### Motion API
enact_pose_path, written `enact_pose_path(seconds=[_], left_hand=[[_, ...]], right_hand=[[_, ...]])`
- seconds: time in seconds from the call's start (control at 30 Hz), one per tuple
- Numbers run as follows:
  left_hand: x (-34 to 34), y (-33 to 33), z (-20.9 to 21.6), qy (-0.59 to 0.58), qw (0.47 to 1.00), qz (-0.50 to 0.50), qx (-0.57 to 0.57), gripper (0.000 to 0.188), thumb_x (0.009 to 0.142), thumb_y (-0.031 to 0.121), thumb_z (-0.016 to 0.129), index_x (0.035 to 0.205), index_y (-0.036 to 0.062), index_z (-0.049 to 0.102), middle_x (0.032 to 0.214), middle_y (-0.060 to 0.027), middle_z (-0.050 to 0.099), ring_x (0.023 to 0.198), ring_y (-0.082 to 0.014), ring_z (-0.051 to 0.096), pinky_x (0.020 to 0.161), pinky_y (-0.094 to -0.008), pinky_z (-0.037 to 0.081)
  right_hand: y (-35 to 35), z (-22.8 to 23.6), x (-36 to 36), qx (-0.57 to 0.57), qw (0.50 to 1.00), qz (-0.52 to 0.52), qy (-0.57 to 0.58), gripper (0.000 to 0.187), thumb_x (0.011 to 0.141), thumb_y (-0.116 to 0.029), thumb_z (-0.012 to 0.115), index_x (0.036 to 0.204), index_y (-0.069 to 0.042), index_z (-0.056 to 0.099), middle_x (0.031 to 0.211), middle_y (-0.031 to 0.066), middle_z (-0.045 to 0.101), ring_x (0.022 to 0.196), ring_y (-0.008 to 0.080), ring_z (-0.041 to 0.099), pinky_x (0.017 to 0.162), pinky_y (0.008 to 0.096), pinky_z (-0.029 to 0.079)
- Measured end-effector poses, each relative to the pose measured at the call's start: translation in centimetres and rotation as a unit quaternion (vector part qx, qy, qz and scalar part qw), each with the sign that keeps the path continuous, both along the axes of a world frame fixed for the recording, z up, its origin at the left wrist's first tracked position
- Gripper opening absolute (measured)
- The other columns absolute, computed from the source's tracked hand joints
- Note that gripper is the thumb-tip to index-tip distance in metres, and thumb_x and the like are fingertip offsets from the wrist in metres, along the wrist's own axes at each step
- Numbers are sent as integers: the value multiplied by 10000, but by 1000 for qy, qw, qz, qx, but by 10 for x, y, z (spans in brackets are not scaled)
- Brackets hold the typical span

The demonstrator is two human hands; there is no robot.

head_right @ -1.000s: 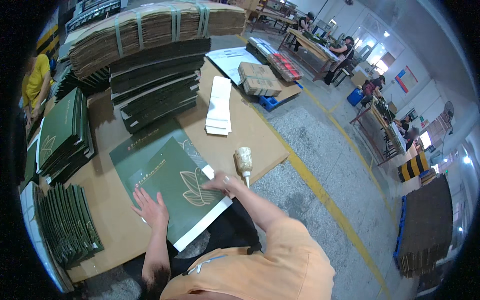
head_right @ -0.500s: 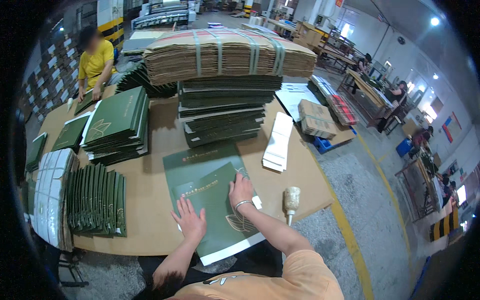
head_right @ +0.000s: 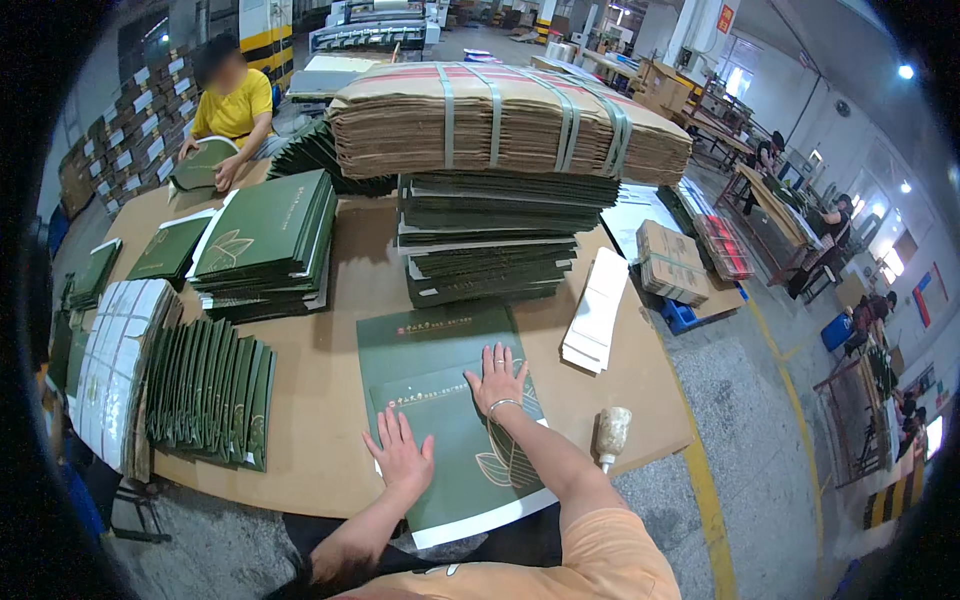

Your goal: Applying glue and folding paper bags on an assembly line.

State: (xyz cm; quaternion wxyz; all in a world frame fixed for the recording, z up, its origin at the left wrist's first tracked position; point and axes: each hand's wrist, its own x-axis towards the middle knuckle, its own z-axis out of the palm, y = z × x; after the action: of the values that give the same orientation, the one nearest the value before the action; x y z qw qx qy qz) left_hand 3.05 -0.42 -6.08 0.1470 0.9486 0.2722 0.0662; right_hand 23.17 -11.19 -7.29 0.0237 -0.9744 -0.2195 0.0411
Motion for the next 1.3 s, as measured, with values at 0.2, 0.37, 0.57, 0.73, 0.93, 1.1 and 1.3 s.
enact_pose_path(seconds=[0.2,0.37,0.57,0.73,0.93,1.1,1.3], left_hand=[[39,42,2,46,999,1,-26,758,899,505,476,1418,-29,335,1514,-180,262,1403,-344,203,1154,-538,83],[43,44,-7,8,999,-6,31,740,920,514,449,1433,-5,323,1520,-183,249,1418,-366,163,1170,-496,70],[46,37,-1,-10,998,-55,19,678,918,506,453,1459,113,337,1537,-148,235,1437,-377,95,1166,-526,37],[47,36,5,50,998,-9,24,667,925,553,384,1474,181,321,1564,-92,185,1447,-345,67,1160,-541,-3],[48,35,9,75,997,13,13,712,916,545,419,1485,138,282,1569,-107,152,1453,-322,52,1152,-565,4],[51,40,4,-3,999,9,32,682,907,545,438,1454,147,352,1554,-100,214,1442,-320,126,1127,-614,46],[14,27,-22,-155,984,-74,55,554,918,338,525,1370,32,434,1487,-163,329,1401,-326,254,1127,-573,125]], right_hand=[[12,11,0,-33,999,-11,27,711,965,-548,274,1511,-105,170,1580,90,131,1461,247,89,1133,588,46],[13,-2,-1,-28,999,0,-33,738,954,-561,300,1498,-74,198,1572,115,147,1462,267,75,1133,589,59],[34,17,29,24,1000,-9,9,788,927,-623,307,1513,-114,171,1585,93,104,1465,242,60,1127,598,39],[39,4,33,26,999,21,-32,804,918,-636,315,1512,-114,172,1586,103,96,1465,262,53,1132,589,30],[-55,1,-54,10,996,92,-1,826,920,-628,330,1497,-54,189,1568,169,127,1456,308,88,1137,571,42],[-109,5,-112,-36,993,114,-19,830,908,-588,392,1484,-18,210,1544,209,180,1442,339,142,1139,557,81],[-103,-10,-101,39,987,126,-88,787,908,-563,408,1469,-28,272,1529,186,250,1432,327,184,1147,527,103]])
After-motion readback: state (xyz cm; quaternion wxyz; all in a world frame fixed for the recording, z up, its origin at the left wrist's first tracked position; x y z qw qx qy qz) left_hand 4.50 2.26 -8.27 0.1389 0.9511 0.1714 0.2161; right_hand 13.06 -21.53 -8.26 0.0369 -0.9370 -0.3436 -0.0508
